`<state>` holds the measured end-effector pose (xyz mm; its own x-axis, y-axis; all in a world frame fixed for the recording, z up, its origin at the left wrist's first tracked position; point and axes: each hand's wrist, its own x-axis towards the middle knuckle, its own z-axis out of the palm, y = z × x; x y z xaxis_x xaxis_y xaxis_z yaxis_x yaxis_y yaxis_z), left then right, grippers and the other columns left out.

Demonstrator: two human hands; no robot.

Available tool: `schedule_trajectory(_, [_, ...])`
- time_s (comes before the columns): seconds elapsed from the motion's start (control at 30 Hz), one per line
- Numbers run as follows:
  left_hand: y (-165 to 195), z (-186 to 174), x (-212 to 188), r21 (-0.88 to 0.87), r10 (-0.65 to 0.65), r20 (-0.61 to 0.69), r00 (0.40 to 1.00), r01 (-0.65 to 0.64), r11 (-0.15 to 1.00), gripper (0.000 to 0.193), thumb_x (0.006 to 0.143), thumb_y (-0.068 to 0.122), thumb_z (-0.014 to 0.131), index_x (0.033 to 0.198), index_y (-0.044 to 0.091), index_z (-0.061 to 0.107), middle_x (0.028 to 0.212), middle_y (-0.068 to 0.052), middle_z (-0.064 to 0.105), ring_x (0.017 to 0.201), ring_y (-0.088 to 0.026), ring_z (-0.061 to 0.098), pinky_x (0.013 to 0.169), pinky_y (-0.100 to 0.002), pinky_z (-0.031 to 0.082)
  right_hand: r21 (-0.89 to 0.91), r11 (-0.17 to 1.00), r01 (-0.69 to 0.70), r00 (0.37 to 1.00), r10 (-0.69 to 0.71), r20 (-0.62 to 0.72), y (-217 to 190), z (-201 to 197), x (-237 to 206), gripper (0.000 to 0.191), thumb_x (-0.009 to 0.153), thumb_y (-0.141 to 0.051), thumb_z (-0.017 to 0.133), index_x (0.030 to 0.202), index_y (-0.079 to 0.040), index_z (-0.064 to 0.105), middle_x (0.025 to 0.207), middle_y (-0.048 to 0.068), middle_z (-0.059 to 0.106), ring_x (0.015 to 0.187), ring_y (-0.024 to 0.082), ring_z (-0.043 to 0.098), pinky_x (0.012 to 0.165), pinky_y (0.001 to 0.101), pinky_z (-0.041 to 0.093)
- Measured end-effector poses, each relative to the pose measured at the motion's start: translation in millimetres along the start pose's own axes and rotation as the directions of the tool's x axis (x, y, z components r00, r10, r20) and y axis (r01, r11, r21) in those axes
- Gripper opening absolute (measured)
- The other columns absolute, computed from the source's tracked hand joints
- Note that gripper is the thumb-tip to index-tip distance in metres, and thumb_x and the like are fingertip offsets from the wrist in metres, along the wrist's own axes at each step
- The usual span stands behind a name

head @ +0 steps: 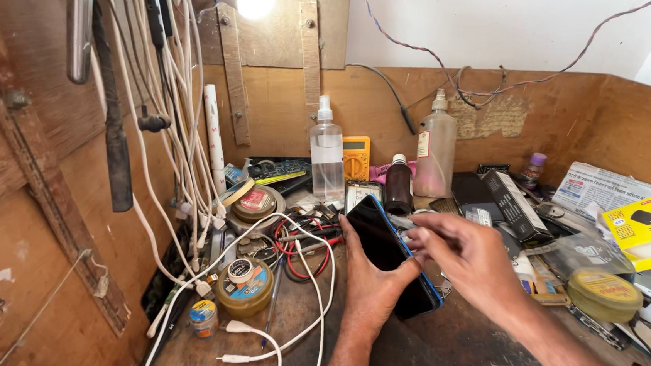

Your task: The person uses a small metal tool to pry and separate the screen from the frame of a blue smartphone. They work along the edges, repeatedly inserting the tool and lifting the screen slightly to loosen the seal.

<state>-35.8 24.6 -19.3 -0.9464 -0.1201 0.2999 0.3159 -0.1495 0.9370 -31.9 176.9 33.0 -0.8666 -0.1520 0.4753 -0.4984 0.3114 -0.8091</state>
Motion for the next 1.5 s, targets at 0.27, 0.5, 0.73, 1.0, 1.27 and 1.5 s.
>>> schedule_trajectory(0.27, [3.7, -0.3, 0.4, 0.135, 0.074, -0.032, 0.997, -0.069, 0.988, 0.138, 0.062, 0.028, 0.087, 0.160, -0.003, -0.005, 0.148, -0.019, 0.047, 0.134, -0.026, 0.055, 0.110, -0.034, 0.046, -0.316, 0.947, 0.055, 0.998, -0.038, 0.059, -23.4, 14.3, 25.2, 0.029, 0.093, -0.016, 0.065, 0.118, -0.004, 0.075, 0.088, 0.009, 0.084, 0.076, 0.006, 0.070, 0.069, 0.0272, 0.058])
schedule_trajectory(0.5, [4.2, 1.6, 0.2, 0.166, 0.127, -0.036, 0.991, -0.119, 0.979, 0.138, 0.062, 0.030, 0.088, 0.160, -0.003, -0.003, 0.150, -0.021, 0.044, 0.137, -0.028, 0.051, 0.113, -0.035, 0.044, -0.284, 0.955, 0.091, 0.995, -0.077, 0.060, -18.4, 13.9, 28.4, 0.029, 0.092, -0.015, 0.067, 0.116, -0.003, 0.074, 0.091, 0.007, 0.084, 0.078, 0.005, 0.071, 0.069, 0.0271, 0.059])
schedule_trajectory(0.73, [6.1, 1.3, -1.2, 0.150, 0.100, -0.024, 0.995, -0.096, 0.984, 0.138, 0.061, 0.029, 0.086, 0.160, -0.002, -0.004, 0.148, -0.020, 0.044, 0.135, -0.028, 0.053, 0.110, -0.035, 0.046, -0.288, 0.954, 0.086, 0.996, -0.074, 0.051, -17.9, 13.9, 28.1, 0.028, 0.091, -0.014, 0.069, 0.115, -0.003, 0.075, 0.092, 0.007, 0.084, 0.077, 0.006, 0.072, 0.069, 0.0270, 0.059])
schedule_trajectory(1.0, [2.4, 2.5, -0.6, 0.139, 0.132, -0.014, 0.991, -0.129, 0.982, 0.135, 0.063, 0.025, 0.085, 0.160, -0.003, -0.003, 0.146, -0.021, 0.045, 0.132, -0.028, 0.054, 0.109, -0.035, 0.047, -0.270, 0.961, 0.057, 0.998, -0.051, 0.030, -19.9, 14.9, 29.3, 0.026, 0.089, -0.011, 0.069, 0.111, -0.001, 0.077, 0.088, 0.009, 0.084, 0.075, 0.008, 0.073, 0.068, 0.0274, 0.060])
schedule_trajectory(1.27, [3.2, 3.4, -2.5, 0.106, 0.089, -0.018, 0.996, -0.087, 0.991, 0.132, 0.062, 0.025, 0.083, 0.160, -0.003, -0.001, 0.141, -0.018, 0.054, 0.126, -0.024, 0.059, 0.105, -0.032, 0.049, -0.286, 0.957, 0.052, 0.997, -0.067, -0.045, -17.3, 17.9, 34.9, 0.021, 0.088, -0.012, 0.072, 0.102, 0.002, 0.078, 0.081, 0.011, 0.082, 0.072, 0.009, 0.075, 0.065, 0.0275, 0.060])
schedule_trajectory(1.5, [8.3, 2.8, -4.0, 0.110, 0.053, -0.017, 0.998, -0.051, 0.993, 0.131, 0.062, 0.021, 0.083, 0.160, -0.003, 0.000, 0.138, -0.017, 0.055, 0.122, -0.022, 0.061, 0.103, -0.031, 0.051, -0.307, 0.952, -0.003, 0.998, -0.018, -0.066, -13.4, 19.6, 41.6, 0.022, 0.088, -0.014, 0.073, 0.100, 0.003, 0.078, 0.080, 0.013, 0.082, 0.071, 0.011, 0.076, 0.065, 0.0284, 0.060])
